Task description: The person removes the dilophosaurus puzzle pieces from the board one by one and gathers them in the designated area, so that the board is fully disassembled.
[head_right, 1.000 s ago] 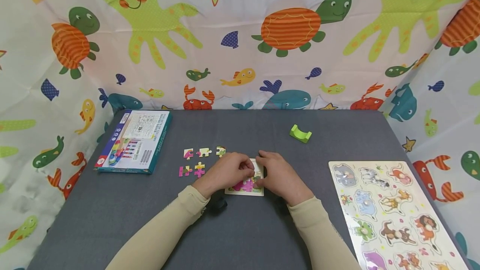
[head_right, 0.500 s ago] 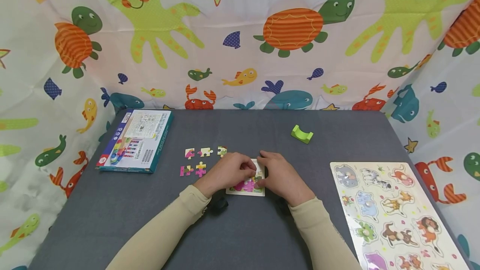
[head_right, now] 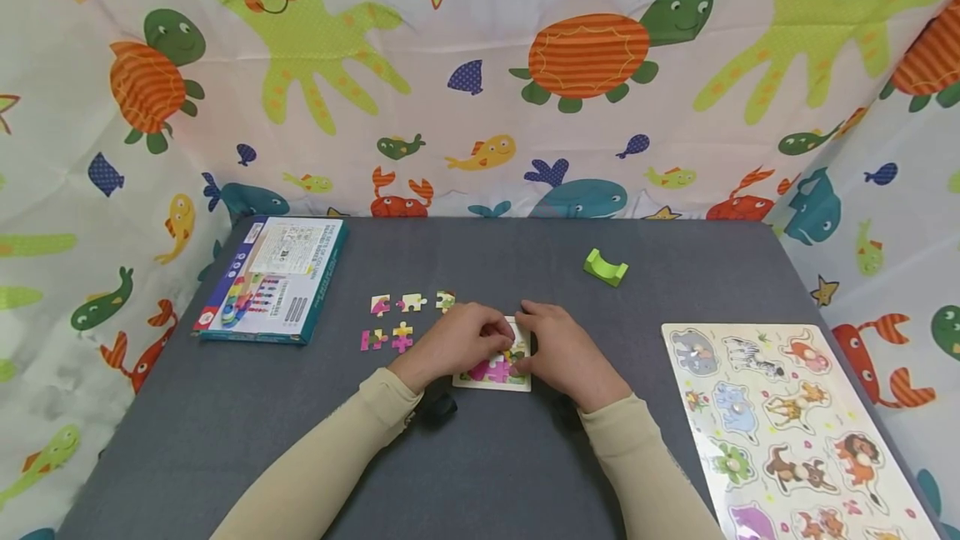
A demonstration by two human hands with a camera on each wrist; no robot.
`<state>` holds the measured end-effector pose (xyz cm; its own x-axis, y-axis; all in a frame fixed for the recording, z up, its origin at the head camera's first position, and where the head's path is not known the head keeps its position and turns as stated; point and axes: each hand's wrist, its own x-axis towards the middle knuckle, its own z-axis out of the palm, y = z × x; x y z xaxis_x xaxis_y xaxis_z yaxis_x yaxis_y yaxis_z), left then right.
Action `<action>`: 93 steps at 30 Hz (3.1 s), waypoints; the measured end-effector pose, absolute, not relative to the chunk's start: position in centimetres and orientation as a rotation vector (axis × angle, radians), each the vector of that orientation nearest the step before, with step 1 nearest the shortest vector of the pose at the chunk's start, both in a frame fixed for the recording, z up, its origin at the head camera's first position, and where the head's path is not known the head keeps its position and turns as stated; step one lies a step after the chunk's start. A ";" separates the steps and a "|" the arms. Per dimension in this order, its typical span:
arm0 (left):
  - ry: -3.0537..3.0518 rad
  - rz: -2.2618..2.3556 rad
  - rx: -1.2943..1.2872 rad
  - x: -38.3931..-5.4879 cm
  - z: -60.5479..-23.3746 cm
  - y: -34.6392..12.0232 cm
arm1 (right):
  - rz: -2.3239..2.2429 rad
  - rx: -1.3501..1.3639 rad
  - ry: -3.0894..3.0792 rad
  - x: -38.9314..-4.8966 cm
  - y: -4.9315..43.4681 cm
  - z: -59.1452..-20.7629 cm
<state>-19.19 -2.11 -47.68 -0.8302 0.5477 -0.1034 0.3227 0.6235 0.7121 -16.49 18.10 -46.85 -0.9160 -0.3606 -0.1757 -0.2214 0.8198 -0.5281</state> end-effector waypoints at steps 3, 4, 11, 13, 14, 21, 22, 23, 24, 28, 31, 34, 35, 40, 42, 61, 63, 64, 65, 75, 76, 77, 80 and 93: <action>2.531 1.039 0.699 -19.3 -47.7 -2.1 | -0.746 -0.440 2.732 -16.5 18.1 -46.7; 2.529 1.046 0.700 -19.3 -47.7 -2.1 | -0.745 -0.437 2.733 -16.5 18.1 -46.7; 2.506 1.076 0.677 -19.8 -46.9 -2.7 | -0.725 -0.439 2.736 -16.6 18.3 -46.5; 2.515 1.077 0.644 -19.9 -46.5 -3.4 | -0.718 -0.436 2.732 -16.5 18.3 -46.6; 2.522 1.079 0.622 -19.9 -46.4 -3.8 | -0.715 -0.438 2.731 -16.5 18.3 -46.6; 2.573 1.089 0.505 -20.0 -46.1 -8.1 | -0.708 -0.438 2.721 -16.5 18.1 -46.7; 2.584 1.081 0.484 -20.0 -46.0 -8.7 | -0.706 -0.439 2.720 -16.5 18.0 -46.7; 2.590 1.076 0.466 -20.0 -46.0 -9.3 | -0.706 -0.438 2.718 -16.5 18.0 -46.7; 2.598 1.070 0.441 -20.0 -46.0 -9.9 | -0.705 -0.440 2.716 -16.5 17.9 -46.7; 2.601 1.039 0.350 -20.0 -46.2 -11.5 | -0.706 -0.444 2.710 -16.4 17.8 -46.9; 2.600 1.023 0.328 -20.1 -46.5 -12.1 | -0.706 -0.443 2.710 -16.4 17.8 -46.9; 2.607 1.007 0.347 -20.2 -46.6 -12.3 | -0.700 -0.449 2.719 -16.3 17.8 -46.9; 2.609 1.002 0.351 -20.2 -46.6 -12.3 | -0.699 -0.449 2.721 -16.3 17.9 -46.9; 2.613 0.980 0.354 -20.2 -46.8 -12.1 | -0.707 -0.436 2.715 -16.3 17.9 -46.8; 2.623 0.975 0.359 -20.3 -46.9 -12.1 | -0.715 -0.433 2.716 -16.3 17.9 -46.7; 2.721 0.892 0.440 -19.4 -46.0 -10.3 | -0.731 -0.448 2.724 -16.5 18.1 -46.7; 2.714 0.870 0.543 -19.0 -46.1 -9.6 | -0.732 -0.445 2.719 -16.5 18.1 -46.6; 2.701 0.866 0.592 -18.7 -46.2 -9.2 | -0.732 -0.445 2.718 -16.5 18.1 -46.6; 2.686 0.861 0.634 -18.5 -46.2 -8.8 | -0.732 -0.444 2.718 -16.5 18.1 -46.6; 2.632 0.781 0.675 -17.4 -46.3 -7.2 | -0.705 -0.430 2.762 -16.4 17.7 -46.8; 2.630 0.779 0.681 -17.4 -46.4 -7.2 | -0.704 -0.417 2.769 -16.3 17.5 -46.8; 2.628 0.778 0.688 -17.5 -46.5 -7.2 | -0.703 -0.399 2.778 -16.3 17.4 -46.9; 2.618 0.772 0.710 -17.6 -46.5 -7.1 | -0.704 -0.363 2.806 -16.1 16.9 -46.8; 2.586 0.782 0.710 -17.3 -46.6 -7.2 | -0.696 -0.331 2.843 -15.7 16.3 -46.9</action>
